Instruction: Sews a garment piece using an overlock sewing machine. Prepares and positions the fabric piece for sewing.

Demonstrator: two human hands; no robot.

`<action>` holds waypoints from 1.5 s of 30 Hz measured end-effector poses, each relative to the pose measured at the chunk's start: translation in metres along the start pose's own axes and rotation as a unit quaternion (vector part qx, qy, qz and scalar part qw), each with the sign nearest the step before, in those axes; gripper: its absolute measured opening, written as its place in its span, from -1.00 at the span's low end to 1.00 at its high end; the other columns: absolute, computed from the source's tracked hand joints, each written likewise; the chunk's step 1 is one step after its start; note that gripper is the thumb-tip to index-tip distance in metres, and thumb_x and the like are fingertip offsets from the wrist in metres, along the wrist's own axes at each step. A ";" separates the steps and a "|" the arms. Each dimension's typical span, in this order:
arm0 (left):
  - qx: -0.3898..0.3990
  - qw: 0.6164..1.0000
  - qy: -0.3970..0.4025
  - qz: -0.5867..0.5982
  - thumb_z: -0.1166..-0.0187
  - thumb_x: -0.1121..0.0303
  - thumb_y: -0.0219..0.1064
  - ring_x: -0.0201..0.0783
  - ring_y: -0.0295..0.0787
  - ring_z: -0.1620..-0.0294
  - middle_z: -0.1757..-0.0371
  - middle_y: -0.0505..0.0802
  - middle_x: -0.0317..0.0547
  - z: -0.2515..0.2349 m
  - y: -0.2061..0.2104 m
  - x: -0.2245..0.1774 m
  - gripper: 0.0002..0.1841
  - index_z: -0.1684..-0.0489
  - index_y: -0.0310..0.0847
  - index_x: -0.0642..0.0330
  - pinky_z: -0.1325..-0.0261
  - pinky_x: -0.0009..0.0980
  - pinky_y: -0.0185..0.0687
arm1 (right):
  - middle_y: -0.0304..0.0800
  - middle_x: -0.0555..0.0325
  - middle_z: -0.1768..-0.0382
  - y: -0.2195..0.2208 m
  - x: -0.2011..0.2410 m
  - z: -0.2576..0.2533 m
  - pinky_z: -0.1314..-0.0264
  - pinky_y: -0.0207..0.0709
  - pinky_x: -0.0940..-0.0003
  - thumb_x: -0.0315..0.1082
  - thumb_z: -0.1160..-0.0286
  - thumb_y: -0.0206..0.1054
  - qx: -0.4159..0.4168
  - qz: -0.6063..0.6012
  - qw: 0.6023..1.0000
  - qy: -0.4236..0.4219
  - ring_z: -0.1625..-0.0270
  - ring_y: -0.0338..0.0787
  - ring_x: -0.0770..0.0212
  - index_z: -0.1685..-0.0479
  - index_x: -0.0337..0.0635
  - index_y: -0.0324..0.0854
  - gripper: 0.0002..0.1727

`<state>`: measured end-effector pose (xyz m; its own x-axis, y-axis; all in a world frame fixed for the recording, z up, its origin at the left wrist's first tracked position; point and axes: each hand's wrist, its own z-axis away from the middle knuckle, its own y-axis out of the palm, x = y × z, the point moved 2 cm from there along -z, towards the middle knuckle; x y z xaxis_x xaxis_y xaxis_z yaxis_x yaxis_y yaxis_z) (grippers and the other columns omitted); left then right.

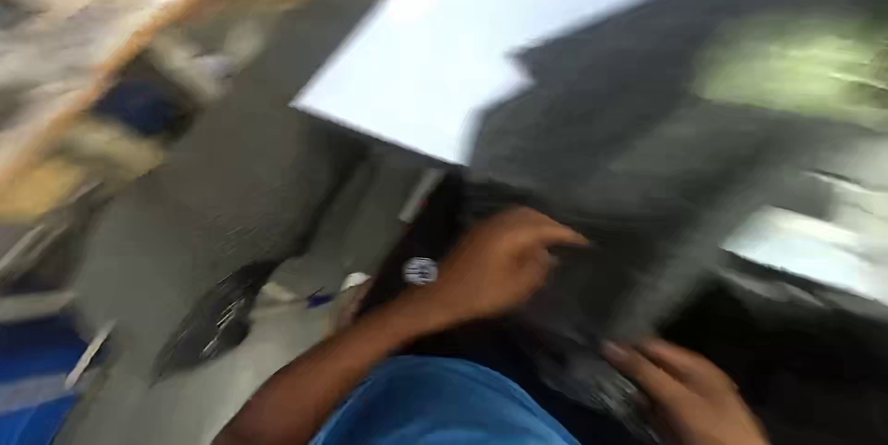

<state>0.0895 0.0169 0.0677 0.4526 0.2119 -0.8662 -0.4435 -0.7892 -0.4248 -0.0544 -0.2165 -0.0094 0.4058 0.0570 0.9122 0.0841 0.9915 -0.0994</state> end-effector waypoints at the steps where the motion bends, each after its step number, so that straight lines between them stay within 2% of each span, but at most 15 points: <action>1: -0.013 0.999 -0.002 -0.046 -0.65 0.51 0.28 -0.31 0.77 -0.26 -0.28 0.82 -0.07 -0.014 -0.015 0.003 -0.70 -0.27 0.76 0.23 -0.33 -0.34 0.73 | 0.79 0.46 0.50 0.002 0.003 -0.001 0.50 0.59 0.51 -0.18 -0.37 0.54 -0.036 0.001 0.999 0.012 0.52 0.68 0.52 0.41 0.04 0.79 -0.88; 3: -0.057 0.989 0.003 -0.138 -0.68 0.39 0.26 -0.34 0.80 -0.01 -0.38 0.77 -0.06 -0.046 -0.037 0.019 -0.65 -0.38 0.68 0.16 -0.02 -0.36 0.79 | 0.76 0.40 0.56 -0.001 0.005 -0.008 0.45 0.64 0.48 -0.18 -0.41 0.52 -0.044 -0.004 0.999 0.011 0.54 0.69 0.49 0.47 -0.04 0.79 -0.81; 6: -0.056 0.970 -0.025 -0.235 -0.65 0.31 0.28 -0.11 0.81 0.05 -0.62 0.53 0.11 -0.086 -0.052 0.040 -0.49 -0.62 0.46 0.11 0.11 -0.11 0.80 | 0.72 0.36 0.56 -0.007 -0.010 -0.011 0.41 0.57 0.45 -0.11 -0.49 0.49 -0.024 -0.018 0.999 -0.045 0.50 0.65 0.48 0.50 -0.09 0.79 -0.71; 9: -0.013 0.950 -0.045 -0.309 -0.64 0.27 0.33 0.08 0.79 0.11 -0.71 0.36 0.30 -0.115 -0.051 0.052 -0.32 -0.78 0.22 0.20 0.11 0.09 0.75 | 0.80 0.34 0.39 -0.008 -0.021 -0.012 0.17 0.64 0.40 -0.05 -0.47 0.48 -0.055 0.024 0.993 -0.106 0.25 0.74 0.45 0.53 -0.02 0.83 -0.69; 12: 0.023 0.920 -0.067 -0.384 -0.71 0.14 0.27 0.33 0.74 -0.25 -0.55 0.58 0.32 -0.132 -0.040 0.061 -0.34 -0.78 0.23 0.20 -0.18 0.40 0.61 | 0.82 0.34 0.17 -0.011 -0.019 -0.009 0.07 0.67 0.49 -0.03 -0.43 0.49 -0.093 0.068 0.988 -0.107 0.10 0.76 0.50 0.51 0.03 0.85 -0.73; 13: 0.028 0.913 -0.060 -0.404 -0.75 0.12 0.23 0.34 0.74 -0.24 -0.44 0.66 0.31 -0.135 -0.037 0.062 -0.40 -0.72 0.33 0.21 -0.15 0.42 0.60 | 0.81 0.36 0.13 -0.012 -0.018 -0.009 0.08 0.67 0.51 -0.04 -0.42 0.49 -0.099 0.079 0.986 -0.108 0.10 0.75 0.51 0.51 0.05 0.84 -0.74; 18: 0.016 0.929 0.003 -0.370 -0.74 0.21 0.24 0.13 0.76 0.18 0.13 0.80 0.26 -0.134 -0.049 0.065 -0.64 -0.11 0.72 0.40 0.04 0.17 0.65 | 0.86 0.38 0.23 -0.018 -0.023 -0.006 0.18 0.71 0.51 -0.16 -0.42 0.51 -0.051 0.034 0.984 -0.168 0.18 0.79 0.47 0.56 0.04 0.85 -0.78; 23: -0.071 0.932 0.046 -0.353 -0.73 0.11 0.27 -0.17 0.64 0.28 0.14 0.77 0.15 -0.134 -0.087 0.058 -0.60 -0.09 0.72 0.35 0.11 -0.22 0.57 | 0.75 0.30 0.61 -0.021 -0.028 -0.008 0.55 0.48 0.51 -0.23 -0.46 0.50 -0.028 -0.052 0.987 -0.150 0.58 0.63 0.45 0.55 -0.04 0.82 -0.77; 26: -0.091 0.929 0.073 -0.351 -0.72 0.09 0.30 -0.28 0.62 0.28 0.11 0.76 0.10 -0.142 -0.102 0.045 -0.60 -0.08 0.74 0.32 0.13 -0.35 0.55 | 0.69 0.30 0.66 -0.021 -0.025 -0.006 0.60 0.43 0.50 -0.23 -0.44 0.51 -0.024 -0.051 0.988 -0.147 0.61 0.59 0.45 0.62 -0.03 0.78 -0.74; 30: -0.110 0.902 0.154 -0.389 -0.74 0.12 0.27 -0.16 0.66 0.17 0.06 0.74 0.20 -0.173 -0.120 0.008 -0.61 -0.06 0.72 0.36 0.03 -0.28 0.57 | 0.76 0.49 0.53 -0.024 -0.023 0.003 0.39 0.54 0.66 -0.16 -0.44 0.54 0.028 -0.110 0.977 -0.182 0.44 0.65 0.65 0.51 0.04 0.81 -0.80; 34: 0.000 0.886 0.106 -0.451 -0.68 0.28 0.29 0.47 0.62 -0.31 -0.27 0.68 0.51 -0.214 -0.097 -0.026 -0.64 -0.24 0.69 0.39 -0.34 0.42 0.49 | 0.66 0.52 0.63 -0.014 -0.028 -0.007 0.51 0.44 0.64 -0.17 -0.40 0.51 -0.015 -0.127 0.981 -0.144 0.55 0.56 0.64 0.59 0.07 0.75 -0.78; 37: 0.024 0.908 0.131 -0.397 -0.71 0.31 0.16 0.13 0.58 -0.48 -0.51 0.62 0.20 -0.202 -0.035 -0.053 -0.57 -0.49 0.57 0.28 -0.47 0.11 0.55 | 0.61 0.50 0.67 -0.010 -0.031 -0.003 0.55 0.39 0.64 -0.22 -0.42 0.52 -0.014 -0.132 0.980 -0.149 0.60 0.51 0.63 0.58 0.03 0.72 -0.77; 40: 0.090 0.927 0.099 -0.350 -0.84 0.15 -0.08 0.02 0.44 -0.63 -0.64 0.54 0.02 -0.192 0.011 -0.055 -0.48 -0.63 0.45 0.22 -0.59 0.13 0.37 | 0.71 0.50 0.56 -0.007 -0.027 0.003 0.45 0.51 0.61 -0.40 -0.39 0.50 -0.015 -0.168 0.978 -0.123 0.52 0.61 0.60 0.34 -0.01 0.74 -0.94; 43: 0.112 0.926 0.058 -0.356 -0.85 0.02 -0.20 0.00 0.26 -0.78 -0.77 0.43 -0.06 -0.192 0.028 -0.040 -0.39 -0.72 0.36 0.19 -0.68 0.18 0.20 | 0.82 0.40 0.36 -0.009 -0.018 0.008 0.29 0.68 0.47 -0.54 -0.37 0.45 0.006 -0.183 0.978 -0.101 0.37 0.76 0.48 -0.10 -0.10 0.61 -0.67; 45: 0.114 0.921 0.053 -0.369 -0.84 -0.02 -0.22 0.00 0.16 -0.83 -0.81 0.36 -0.07 -0.196 0.031 -0.036 -0.36 -0.77 0.30 0.15 -0.72 0.19 0.13 | 0.82 0.38 0.33 -0.010 -0.013 0.009 0.27 0.69 0.43 -0.56 -0.37 0.42 0.009 -0.176 0.980 -0.097 0.35 0.77 0.45 -0.21 -0.11 0.52 -0.58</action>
<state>0.2112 -0.1281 0.1378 0.7639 0.5742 -0.2945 -0.1304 -0.3095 -0.9419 -0.0692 -0.2265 -0.0166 0.1732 -0.2693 0.9473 0.1717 0.9554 0.2402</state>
